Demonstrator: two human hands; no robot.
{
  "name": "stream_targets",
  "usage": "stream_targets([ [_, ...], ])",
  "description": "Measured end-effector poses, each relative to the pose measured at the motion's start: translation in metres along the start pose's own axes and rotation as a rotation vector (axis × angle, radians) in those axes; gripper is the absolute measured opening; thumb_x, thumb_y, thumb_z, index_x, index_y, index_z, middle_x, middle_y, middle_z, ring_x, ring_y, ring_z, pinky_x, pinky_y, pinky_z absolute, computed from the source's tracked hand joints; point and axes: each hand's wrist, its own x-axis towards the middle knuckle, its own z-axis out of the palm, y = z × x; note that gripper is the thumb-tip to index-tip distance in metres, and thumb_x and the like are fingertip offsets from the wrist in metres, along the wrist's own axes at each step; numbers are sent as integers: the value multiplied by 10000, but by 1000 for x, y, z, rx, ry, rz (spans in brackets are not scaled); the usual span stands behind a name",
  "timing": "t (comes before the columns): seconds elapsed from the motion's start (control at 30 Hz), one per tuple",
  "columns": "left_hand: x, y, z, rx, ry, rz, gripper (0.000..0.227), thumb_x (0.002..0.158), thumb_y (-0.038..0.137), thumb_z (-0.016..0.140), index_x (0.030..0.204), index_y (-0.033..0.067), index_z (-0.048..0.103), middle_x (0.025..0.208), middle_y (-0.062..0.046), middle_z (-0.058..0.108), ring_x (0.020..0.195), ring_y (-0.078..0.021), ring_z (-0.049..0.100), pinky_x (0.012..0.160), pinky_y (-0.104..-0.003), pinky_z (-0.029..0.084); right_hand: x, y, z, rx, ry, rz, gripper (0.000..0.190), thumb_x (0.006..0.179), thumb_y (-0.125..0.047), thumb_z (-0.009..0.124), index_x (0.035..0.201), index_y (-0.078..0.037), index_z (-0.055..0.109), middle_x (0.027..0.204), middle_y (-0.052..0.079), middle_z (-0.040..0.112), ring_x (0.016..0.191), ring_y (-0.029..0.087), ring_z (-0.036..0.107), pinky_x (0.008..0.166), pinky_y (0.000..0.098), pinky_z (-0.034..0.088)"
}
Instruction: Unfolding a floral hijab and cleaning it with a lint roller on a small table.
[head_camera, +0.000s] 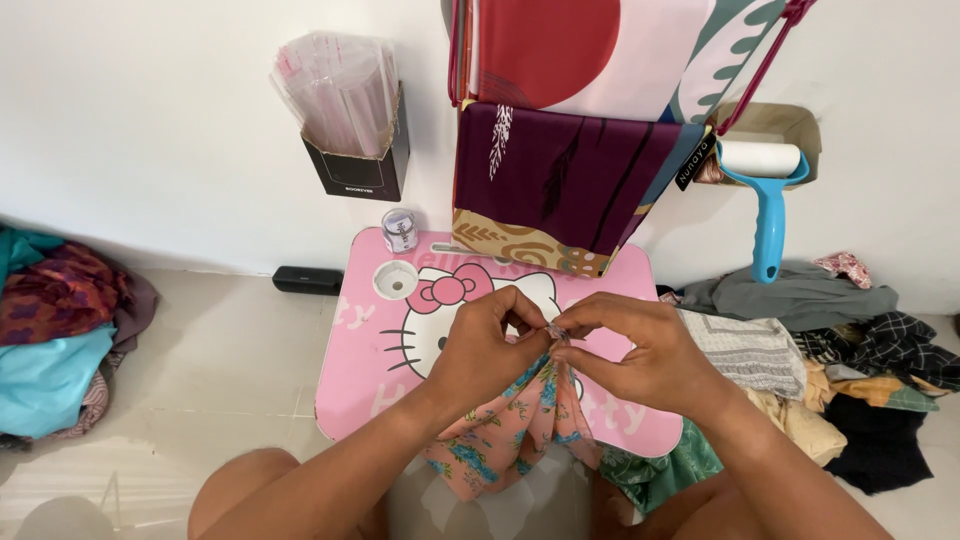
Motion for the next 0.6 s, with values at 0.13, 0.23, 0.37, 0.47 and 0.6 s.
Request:
stream_targets([
  [0.13,0,7,-2,8,-30,6,64,777,-27,773,783,-4,713,759,-130,743,667,-141,673,567,-230,448,0,-2,2,-88,5,-44,167,801,54,778,939,-40,781,777,109,769,658,254,772,645,350,640],
  [0.23,1,8,-3,14,-37,6,67,769,-34,780,774,-9,718,745,-136,736,655,-143,663,564,-233,453,1,-7,2,-173,6,-91,151,829,74,740,910,-49,776,743,110,750,632,273,761,602,363,630],
  [0.37,3,10,-4,13,-92,22,117,781,-17,766,878,11,705,730,-102,705,664,-141,654,602,-247,446,1,-6,2,-182,23,-81,165,820,86,737,900,-54,770,740,110,746,639,281,759,624,368,627],
  [0.47,2,10,-3,-30,-132,22,204,791,21,774,975,24,684,741,-83,691,676,-138,642,619,-255,427,0,1,-1,-89,53,-17,201,799,96,741,923,-56,783,761,99,768,671,249,776,677,373,631],
  [0.6,-1,21,-7,-115,-256,39,176,832,37,721,1002,34,679,743,-54,686,697,-119,609,696,-257,399,-6,13,-7,62,121,93,231,768,92,775,971,-16,766,792,96,782,722,169,759,727,376,621],
])
